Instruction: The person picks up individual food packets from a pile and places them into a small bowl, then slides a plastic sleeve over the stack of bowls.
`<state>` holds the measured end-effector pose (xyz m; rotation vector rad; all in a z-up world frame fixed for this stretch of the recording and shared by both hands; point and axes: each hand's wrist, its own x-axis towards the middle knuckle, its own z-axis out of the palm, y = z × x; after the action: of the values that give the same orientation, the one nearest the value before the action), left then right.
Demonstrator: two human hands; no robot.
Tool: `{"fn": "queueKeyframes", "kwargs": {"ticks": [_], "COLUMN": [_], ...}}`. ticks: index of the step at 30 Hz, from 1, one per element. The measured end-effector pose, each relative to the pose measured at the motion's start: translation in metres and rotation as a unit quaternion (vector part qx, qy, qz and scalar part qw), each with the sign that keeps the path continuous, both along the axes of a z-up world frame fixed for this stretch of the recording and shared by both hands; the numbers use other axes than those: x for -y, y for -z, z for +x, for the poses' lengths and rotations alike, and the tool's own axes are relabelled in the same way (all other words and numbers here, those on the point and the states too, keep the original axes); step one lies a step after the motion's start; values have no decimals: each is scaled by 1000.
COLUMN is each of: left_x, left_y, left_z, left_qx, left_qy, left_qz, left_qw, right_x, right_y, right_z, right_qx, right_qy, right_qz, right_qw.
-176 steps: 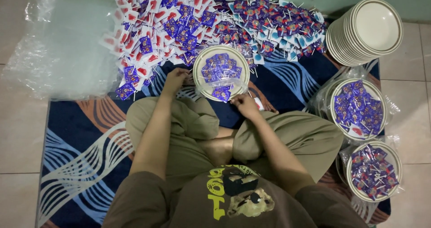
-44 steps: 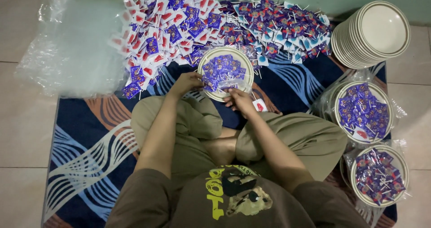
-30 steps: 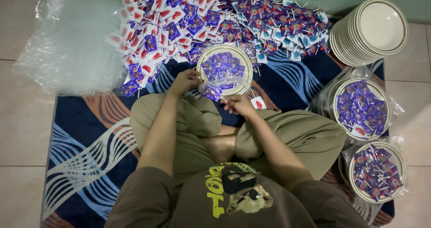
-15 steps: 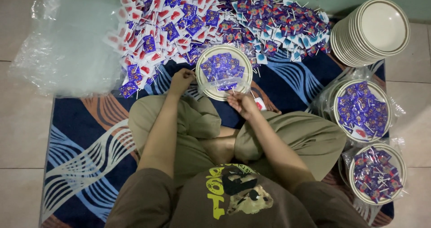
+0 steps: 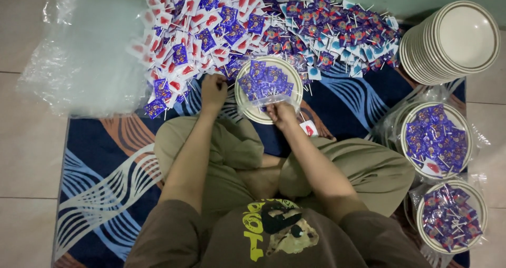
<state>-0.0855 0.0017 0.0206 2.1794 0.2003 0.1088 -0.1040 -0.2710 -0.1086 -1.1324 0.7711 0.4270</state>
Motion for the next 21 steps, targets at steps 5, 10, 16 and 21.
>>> {"fn": "queueKeyframes", "kwargs": {"ticks": [5,10,16,21], "left_x": [-7,-10,-13,-11], "left_y": [0,32,77,28], "left_z": [17,47,77,40], "left_qx": [101,100,159,100], "left_qy": [-20,-14,-92,-53], "left_qz": [68,171,104,31], "left_qw": [992,980,977,993], "right_x": [-9,-7,-5,-3], "right_y": [-64,-112,-132,-121], "right_z": [-26,-56,-73,-76], "right_qx": [35,110,100,118], "right_qy": [-58,-114,-112,-117], "right_qz": [-53,-107,-84,-79], "right_qw": [996,982,985,983]}}
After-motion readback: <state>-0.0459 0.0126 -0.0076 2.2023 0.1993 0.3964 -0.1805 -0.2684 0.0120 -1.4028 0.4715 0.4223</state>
